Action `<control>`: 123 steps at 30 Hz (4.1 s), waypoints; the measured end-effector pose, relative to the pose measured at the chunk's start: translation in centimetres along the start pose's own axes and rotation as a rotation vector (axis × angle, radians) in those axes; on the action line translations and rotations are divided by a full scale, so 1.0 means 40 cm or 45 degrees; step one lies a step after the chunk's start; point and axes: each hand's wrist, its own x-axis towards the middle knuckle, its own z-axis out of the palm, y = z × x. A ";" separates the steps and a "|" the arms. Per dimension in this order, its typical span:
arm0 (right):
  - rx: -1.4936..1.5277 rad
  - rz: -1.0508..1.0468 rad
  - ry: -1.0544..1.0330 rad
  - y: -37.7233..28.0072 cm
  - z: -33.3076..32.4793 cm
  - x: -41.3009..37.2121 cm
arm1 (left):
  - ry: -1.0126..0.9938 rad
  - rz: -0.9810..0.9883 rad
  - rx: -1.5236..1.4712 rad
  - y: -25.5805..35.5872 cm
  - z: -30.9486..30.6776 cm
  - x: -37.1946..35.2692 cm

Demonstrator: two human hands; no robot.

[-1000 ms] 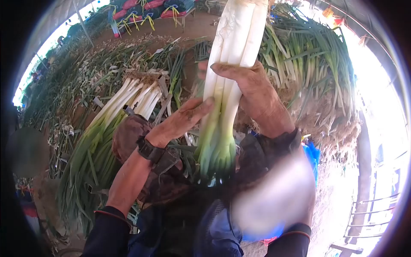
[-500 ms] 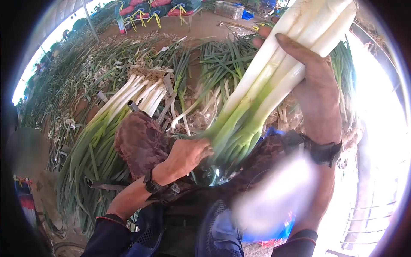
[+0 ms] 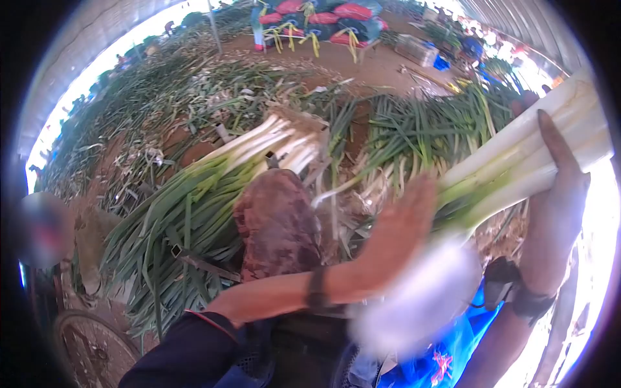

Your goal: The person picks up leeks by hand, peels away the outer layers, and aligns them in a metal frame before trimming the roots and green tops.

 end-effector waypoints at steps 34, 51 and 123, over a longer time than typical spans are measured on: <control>0.297 -0.043 -1.886 0.223 1.087 -0.438 | -0.313 -0.336 2.352 -0.161 -1.250 -0.284; 0.473 -0.467 -1.977 0.184 1.107 -0.560 | -0.732 -1.074 1.143 -0.643 -0.839 -0.278; -0.679 1.536 -0.582 1.457 1.015 -0.438 | -1.225 -0.918 0.730 -0.984 -0.551 -0.241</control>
